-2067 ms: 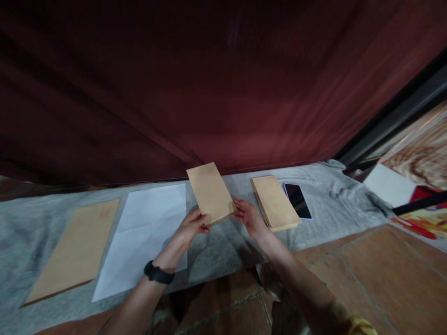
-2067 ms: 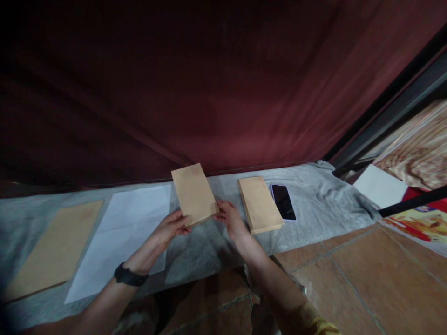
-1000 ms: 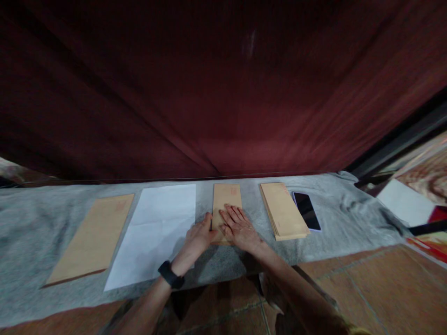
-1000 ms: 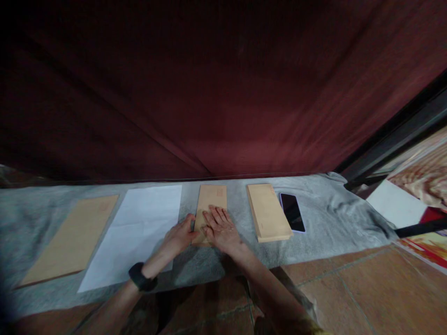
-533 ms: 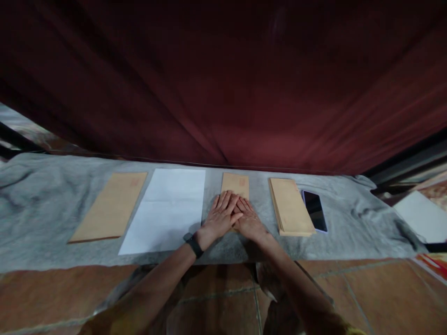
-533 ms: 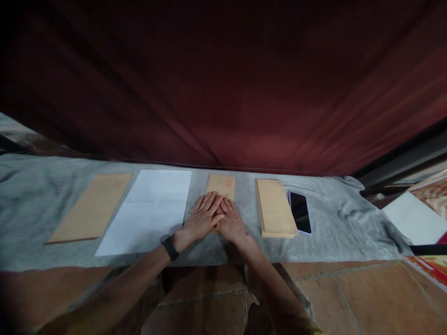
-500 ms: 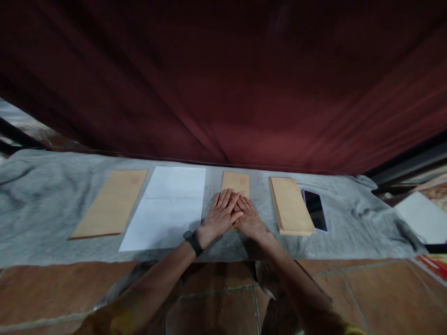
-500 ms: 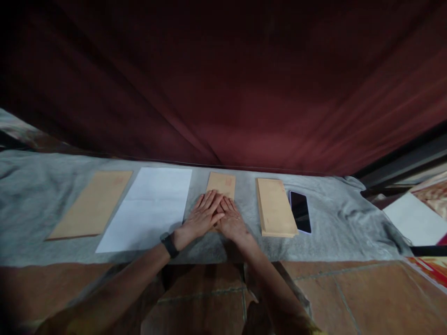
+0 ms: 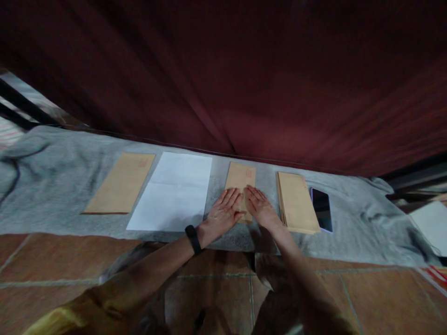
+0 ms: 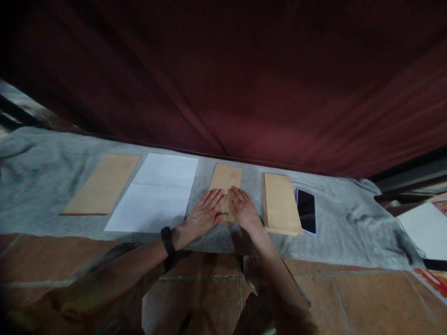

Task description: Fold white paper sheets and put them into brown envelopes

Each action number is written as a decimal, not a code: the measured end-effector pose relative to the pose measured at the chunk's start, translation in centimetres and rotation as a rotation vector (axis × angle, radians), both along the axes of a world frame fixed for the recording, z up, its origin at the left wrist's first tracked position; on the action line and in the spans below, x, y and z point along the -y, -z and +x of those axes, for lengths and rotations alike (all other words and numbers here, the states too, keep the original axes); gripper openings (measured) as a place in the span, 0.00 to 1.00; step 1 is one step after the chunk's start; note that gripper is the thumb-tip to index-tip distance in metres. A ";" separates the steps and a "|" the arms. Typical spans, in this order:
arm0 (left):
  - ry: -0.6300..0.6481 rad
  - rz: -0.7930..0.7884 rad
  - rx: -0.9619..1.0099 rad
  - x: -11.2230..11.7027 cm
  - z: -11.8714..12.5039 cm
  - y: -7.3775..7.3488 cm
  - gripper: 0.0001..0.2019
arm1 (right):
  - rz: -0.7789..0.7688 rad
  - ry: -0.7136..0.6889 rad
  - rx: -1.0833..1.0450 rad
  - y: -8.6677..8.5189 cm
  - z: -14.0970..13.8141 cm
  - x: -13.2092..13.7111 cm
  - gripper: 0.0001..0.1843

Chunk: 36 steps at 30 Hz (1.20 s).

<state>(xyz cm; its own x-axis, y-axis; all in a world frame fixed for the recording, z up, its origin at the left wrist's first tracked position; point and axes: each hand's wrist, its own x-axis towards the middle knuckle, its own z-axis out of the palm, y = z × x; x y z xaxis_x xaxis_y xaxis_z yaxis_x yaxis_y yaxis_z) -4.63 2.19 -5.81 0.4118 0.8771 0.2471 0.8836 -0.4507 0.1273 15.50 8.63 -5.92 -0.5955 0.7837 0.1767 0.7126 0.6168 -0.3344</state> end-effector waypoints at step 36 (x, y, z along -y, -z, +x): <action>0.107 -0.028 -0.095 6.1 1.6 -0.8 0.37 | 0.043 0.174 0.052 0.4 -5.9 -3.7 0.29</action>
<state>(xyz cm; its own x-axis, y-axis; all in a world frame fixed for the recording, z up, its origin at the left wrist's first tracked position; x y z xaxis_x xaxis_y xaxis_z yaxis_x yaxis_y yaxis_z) -3.07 -3.95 -4.99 0.5239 0.8328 0.1789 0.8392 -0.5406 0.0592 9.57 12.37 -6.27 -0.4611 0.8679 0.1848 0.8251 0.4960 -0.2704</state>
